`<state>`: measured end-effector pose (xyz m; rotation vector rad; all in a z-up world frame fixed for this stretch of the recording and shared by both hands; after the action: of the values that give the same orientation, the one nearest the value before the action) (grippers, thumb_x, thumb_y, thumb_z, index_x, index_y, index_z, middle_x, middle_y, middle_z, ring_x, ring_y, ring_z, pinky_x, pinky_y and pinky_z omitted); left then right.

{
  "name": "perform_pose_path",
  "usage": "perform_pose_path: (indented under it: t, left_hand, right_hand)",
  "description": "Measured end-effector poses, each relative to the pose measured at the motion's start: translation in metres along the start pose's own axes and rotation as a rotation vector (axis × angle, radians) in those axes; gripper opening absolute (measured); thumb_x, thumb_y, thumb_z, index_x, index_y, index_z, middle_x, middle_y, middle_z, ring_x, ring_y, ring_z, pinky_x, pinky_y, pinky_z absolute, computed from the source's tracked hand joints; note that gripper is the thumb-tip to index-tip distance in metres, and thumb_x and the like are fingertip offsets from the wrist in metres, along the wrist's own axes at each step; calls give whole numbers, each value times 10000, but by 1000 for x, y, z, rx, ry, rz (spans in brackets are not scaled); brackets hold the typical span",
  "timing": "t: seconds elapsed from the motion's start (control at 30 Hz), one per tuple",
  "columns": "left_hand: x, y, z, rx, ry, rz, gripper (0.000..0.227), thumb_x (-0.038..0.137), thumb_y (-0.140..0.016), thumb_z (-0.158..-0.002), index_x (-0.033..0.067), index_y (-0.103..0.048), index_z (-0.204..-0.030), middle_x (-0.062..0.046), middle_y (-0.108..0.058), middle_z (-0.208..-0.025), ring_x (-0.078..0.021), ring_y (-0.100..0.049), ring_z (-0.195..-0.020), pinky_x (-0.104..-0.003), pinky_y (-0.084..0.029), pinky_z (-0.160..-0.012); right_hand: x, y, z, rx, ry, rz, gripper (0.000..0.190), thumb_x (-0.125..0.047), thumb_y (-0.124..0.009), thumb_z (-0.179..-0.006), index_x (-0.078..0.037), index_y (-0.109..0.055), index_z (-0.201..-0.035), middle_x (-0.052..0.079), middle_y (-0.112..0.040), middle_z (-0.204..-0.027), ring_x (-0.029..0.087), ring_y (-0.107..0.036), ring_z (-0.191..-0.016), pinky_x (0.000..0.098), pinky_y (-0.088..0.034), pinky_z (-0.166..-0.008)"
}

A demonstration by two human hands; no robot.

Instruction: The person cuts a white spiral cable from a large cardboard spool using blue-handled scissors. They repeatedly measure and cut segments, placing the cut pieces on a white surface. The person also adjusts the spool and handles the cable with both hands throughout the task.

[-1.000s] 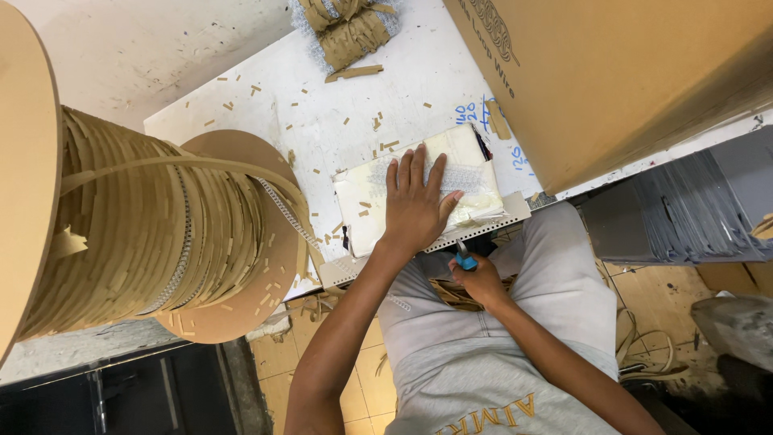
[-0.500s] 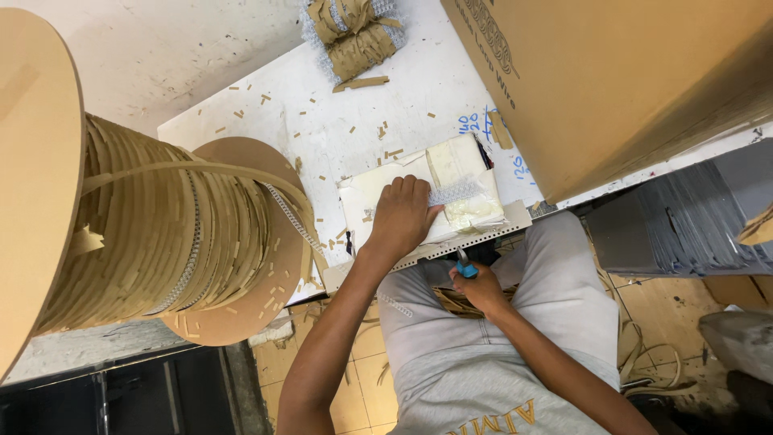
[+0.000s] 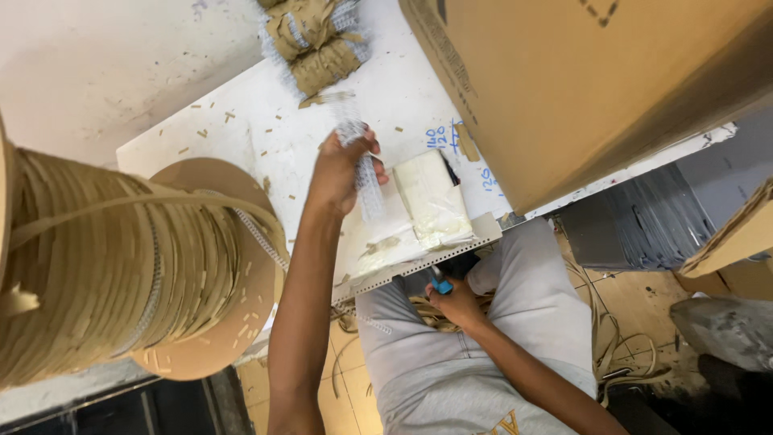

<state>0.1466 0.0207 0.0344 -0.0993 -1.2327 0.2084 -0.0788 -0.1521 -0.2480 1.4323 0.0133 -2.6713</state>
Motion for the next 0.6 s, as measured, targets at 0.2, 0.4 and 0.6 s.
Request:
perform_pose_path:
  t: [0.2, 0.4, 0.6]
  left_hand:
    - [7, -30, -110, 160, 164, 175, 663, 58, -664, -998, 74, -276, -1536, -129, -705, -1062, -324, -785, -889, -623, -722, -819]
    - [-54, -80, -168, 203, 463, 146, 330, 368, -658, -999, 103, -592, -1185, -95, -538, -914, -313, -596, -772, -552, -540, -803]
    - [-60, -104, -164, 159, 416, -54, 861, 643, -502, -936, 167, -455, -1652, -149, -482, -1669, -315, -485, -1505, -573, -501, -1103]
  right_hand:
    - [-5, 8, -8, 0, 38, 13, 200, -216, -824, -813, -121, -862, -984, 131, -790, -752, 246, -758, -721, 391, -603, -634]
    - [-2, 23, -11, 17, -402, -177, 124, -65, -693, -845, -50, -746, -956, 86, -751, -872, 194, -659, -774, 336, -532, -716]
    - [10, 30, -27, 51, -333, -305, 110, -72, -684, -972, 4, -734, -909, 135, -687, -739, 197, -606, -673, 330, -509, -607]
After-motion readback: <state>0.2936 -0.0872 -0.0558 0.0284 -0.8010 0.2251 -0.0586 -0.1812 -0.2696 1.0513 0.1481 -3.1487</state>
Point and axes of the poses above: each hand's wrist, its own z-axis away from the middle knuckle, its own y-axis out of the back of the hand, x = y × z, the point moved 4 cm from there along -z, towards the middle knuckle
